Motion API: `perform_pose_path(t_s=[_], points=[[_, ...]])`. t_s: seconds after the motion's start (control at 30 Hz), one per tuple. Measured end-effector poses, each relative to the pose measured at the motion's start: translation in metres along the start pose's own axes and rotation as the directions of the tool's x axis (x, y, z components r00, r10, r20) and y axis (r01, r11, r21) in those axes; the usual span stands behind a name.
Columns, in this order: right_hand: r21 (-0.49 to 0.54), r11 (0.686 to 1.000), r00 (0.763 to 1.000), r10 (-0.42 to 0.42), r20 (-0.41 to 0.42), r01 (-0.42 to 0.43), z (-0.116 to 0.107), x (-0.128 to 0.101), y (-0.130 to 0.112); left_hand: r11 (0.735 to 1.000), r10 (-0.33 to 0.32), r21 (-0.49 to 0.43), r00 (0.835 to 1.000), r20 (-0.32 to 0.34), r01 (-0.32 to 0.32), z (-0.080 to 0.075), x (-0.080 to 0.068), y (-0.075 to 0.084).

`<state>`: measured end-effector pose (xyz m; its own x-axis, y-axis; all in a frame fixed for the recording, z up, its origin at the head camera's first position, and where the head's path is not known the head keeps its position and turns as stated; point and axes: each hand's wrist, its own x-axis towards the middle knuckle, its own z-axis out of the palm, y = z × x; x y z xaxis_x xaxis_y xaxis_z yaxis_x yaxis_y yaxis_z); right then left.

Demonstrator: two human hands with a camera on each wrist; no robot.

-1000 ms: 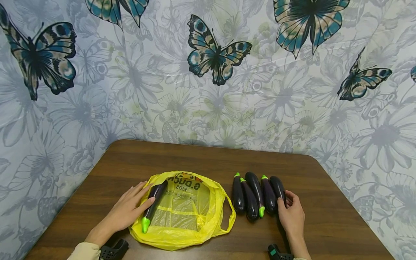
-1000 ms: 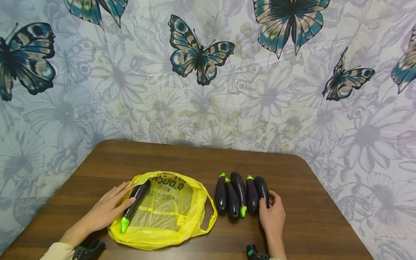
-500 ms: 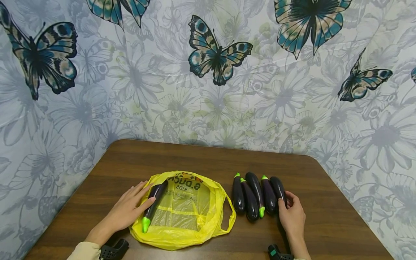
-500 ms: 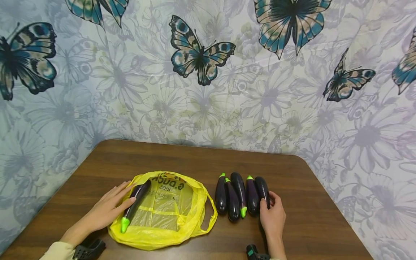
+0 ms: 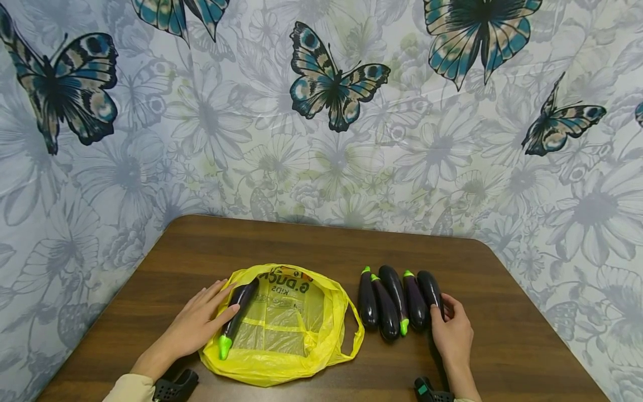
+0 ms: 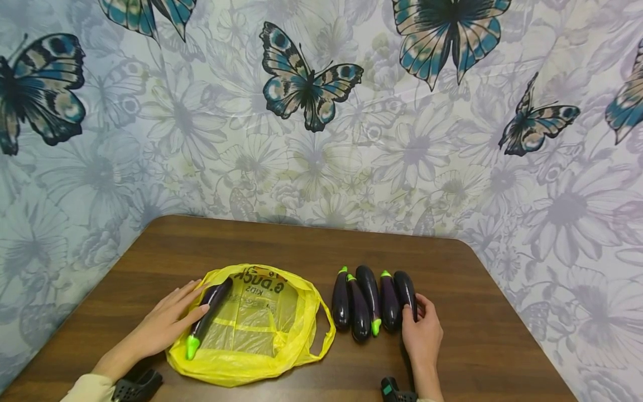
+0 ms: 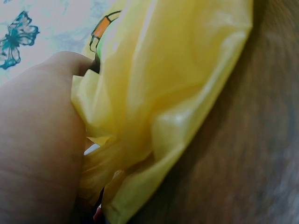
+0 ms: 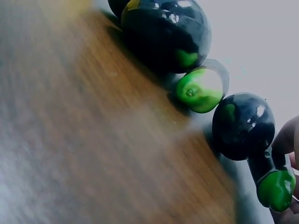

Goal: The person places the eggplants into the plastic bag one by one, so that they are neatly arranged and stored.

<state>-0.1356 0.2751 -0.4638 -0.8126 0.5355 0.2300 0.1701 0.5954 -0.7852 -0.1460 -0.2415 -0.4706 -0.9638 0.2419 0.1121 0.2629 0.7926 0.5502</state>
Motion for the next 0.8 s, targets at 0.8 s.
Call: perform_pose_path(t_s=[0.8], points=[[0.046,0.999,0.997,-0.015,-0.072,0.018,-0.0011,-0.0020,-0.0085,1.000,-0.008,-0.003,1.000,0.005,0.008,-0.0003,0.0001,-0.0008]])
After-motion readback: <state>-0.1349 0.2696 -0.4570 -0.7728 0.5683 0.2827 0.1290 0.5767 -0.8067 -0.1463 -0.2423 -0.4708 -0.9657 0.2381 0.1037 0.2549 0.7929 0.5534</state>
